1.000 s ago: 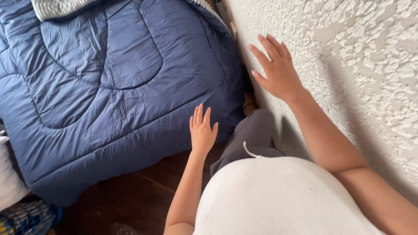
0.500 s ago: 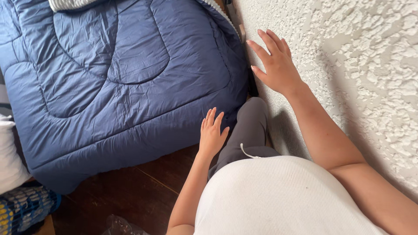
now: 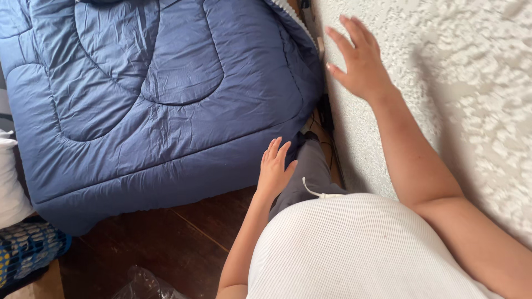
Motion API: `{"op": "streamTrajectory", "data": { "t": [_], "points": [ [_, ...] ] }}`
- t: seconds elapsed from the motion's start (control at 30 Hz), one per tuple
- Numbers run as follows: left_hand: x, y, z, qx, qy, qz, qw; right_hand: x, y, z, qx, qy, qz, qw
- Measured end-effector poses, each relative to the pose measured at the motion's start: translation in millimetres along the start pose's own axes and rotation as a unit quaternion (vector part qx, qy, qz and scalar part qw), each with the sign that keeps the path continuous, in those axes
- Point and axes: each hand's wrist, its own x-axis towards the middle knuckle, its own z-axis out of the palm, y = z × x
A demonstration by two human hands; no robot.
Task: The person spreads a blue comforter and a grey blanket over a bed, smooths the surfaces, and سپس places several pillows onto the bed near a wall.
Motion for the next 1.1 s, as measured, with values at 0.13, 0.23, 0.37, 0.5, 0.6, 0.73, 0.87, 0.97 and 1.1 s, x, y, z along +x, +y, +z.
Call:
{"op": "streamTrajectory", "data": {
  "t": [0.13, 0.23, 0.37, 0.5, 0.6, 0.73, 0.87, 0.97, 1.1],
  "points": [
    [29.3, -1.3, -3.5, -0.011, -0.01, -0.006, 1.0, 45.6, 7.6, 6.4, 0.029, 0.003, 0.01, 1.0],
    [57.9, -5.2, -4.3, -0.022, -0.007, -0.011, 1.0, 85.5, 17.0, 13.0, 0.036, 0.001, 0.001, 0.999],
    [104.9, -13.3, -13.6, -0.03, 0.021, -0.015, 0.999, 156.2, 30.9, 20.1, 0.043, -0.01, -0.017, 0.999],
    [158.3, -26.6, -34.2, -0.029, 0.047, -0.031, 0.998, 228.3, 40.1, 26.2, 0.048, -0.004, -0.054, 0.997],
    [197.2, -41.8, -56.9, -0.025, 0.058, -0.057, 0.996, 268.0, 45.8, 34.5, 0.053, -0.009, -0.075, 0.996],
    [239.8, -62.6, -86.7, -0.021, 0.102, -0.064, 0.992, 302.8, 57.8, 33.6, 0.102, -0.048, -0.073, 0.991],
    [257.1, -71.6, -107.7, -0.017, 0.119, -0.069, 0.99, 315.8, 57.2, 22.8, 0.128, -0.097, -0.026, 0.987],
    [259.6, -72.9, -113.8, -0.014, 0.122, -0.071, 0.99, 327.6, 54.9, 14.6, 0.139, -0.11, -0.014, 0.984],
    [256.2, -78.9, -110.9, -0.029, 0.119, -0.094, 0.988, 346.6, 57.1, 19.0, 0.14, -0.113, -0.019, 0.984]
  ]
}}
